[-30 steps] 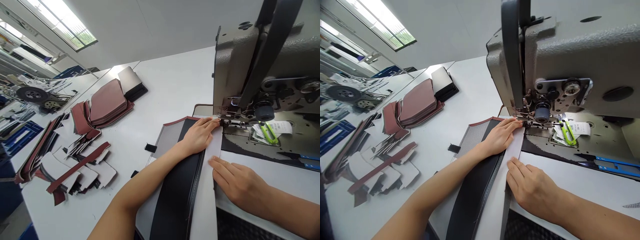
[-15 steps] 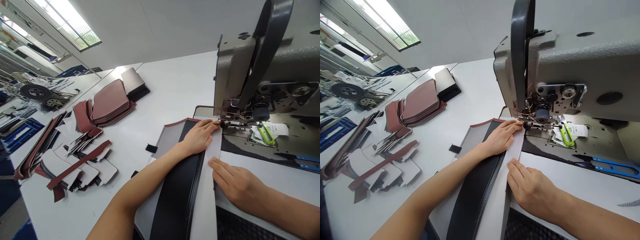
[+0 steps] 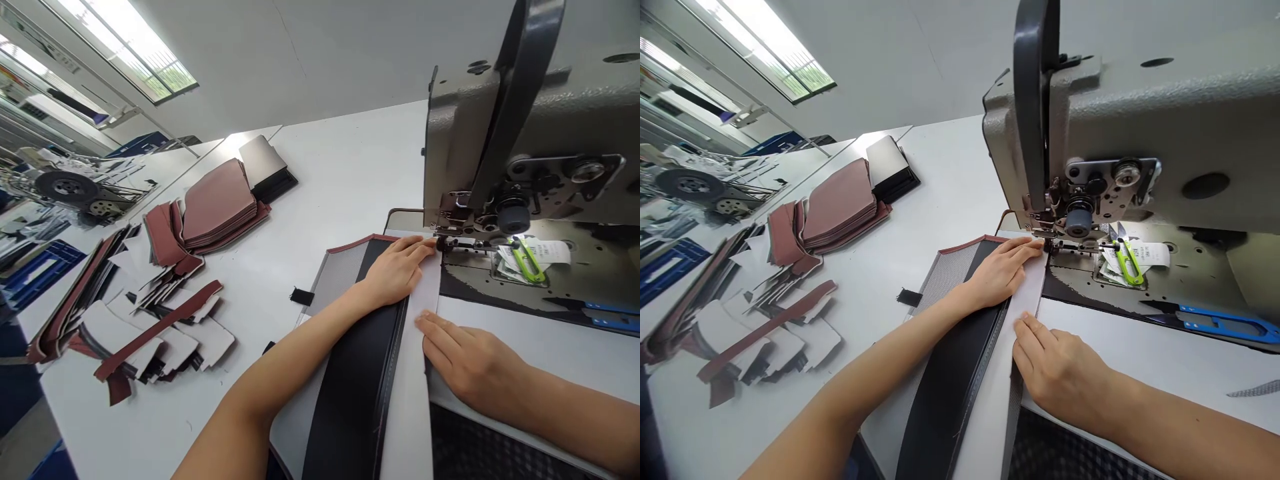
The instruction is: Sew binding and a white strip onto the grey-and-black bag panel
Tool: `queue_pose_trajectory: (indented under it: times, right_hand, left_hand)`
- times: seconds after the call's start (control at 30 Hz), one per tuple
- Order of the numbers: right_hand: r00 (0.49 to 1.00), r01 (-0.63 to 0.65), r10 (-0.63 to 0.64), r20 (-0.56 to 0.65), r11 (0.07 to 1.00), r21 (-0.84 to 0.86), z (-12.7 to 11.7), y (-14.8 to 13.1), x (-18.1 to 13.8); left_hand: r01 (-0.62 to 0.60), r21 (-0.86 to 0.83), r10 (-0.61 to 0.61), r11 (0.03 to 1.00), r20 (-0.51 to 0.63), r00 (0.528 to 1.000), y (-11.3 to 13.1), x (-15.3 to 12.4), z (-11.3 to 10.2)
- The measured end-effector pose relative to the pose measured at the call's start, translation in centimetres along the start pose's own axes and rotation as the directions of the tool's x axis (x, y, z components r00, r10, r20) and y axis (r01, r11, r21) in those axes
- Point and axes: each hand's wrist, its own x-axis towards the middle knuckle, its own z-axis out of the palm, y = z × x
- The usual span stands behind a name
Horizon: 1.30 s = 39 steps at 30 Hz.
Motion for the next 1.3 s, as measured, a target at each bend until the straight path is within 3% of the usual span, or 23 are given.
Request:
queue_pose_trajectory:
  times: [0.27, 0.4, 0.6, 1.0, 1.13, 1.3]
  right_hand:
    - [1.000, -0.024, 0.025, 0.017, 0.997, -0.067, 0.6, 1.3, 0.3]
    - [0.999, -0.047, 0.047, 0.006, 0.998, -0.039, 0.6, 1.2, 0.2]
    - [0.998, -0.068, 0.068, 0.011, 0.998, -0.002, 0.6, 1.3, 0.0]
    - [0.987, -0.156, 0.158, 0.033, 0.985, -0.068, 1.3, 3.6, 1.0]
    - [0.981, -0.188, 0.189, 0.045, 0.982, -0.015, -0.2, 2.2, 0.7]
    - [0.986, -0.155, 0.166, -0.015, 0.947, 0.282, -2.8, -2.1, 0.1]
  left_hand:
    - [0.003, 0.048, -0.002, 0.999, -0.014, 1.000, -1.1, 1.8, -0.1]
    - [-0.060, -0.060, 0.055, 0.996, -0.072, 0.996, -0.3, 0.1, -0.5]
    - [-0.090, -0.134, 0.093, 0.987, 0.016, 0.996, 0.4, -2.2, -0.9]
    - [-0.086, -0.057, 0.090, 0.995, 0.069, 0.994, -2.3, 1.2, -1.0]
    - [-0.095, -0.072, 0.101, 0.993, 0.082, 0.992, -1.3, 0.6, -2.0]
    - [-0.099, -0.172, 0.109, 0.980, 0.050, 0.993, 1.8, -3.7, -3.7]
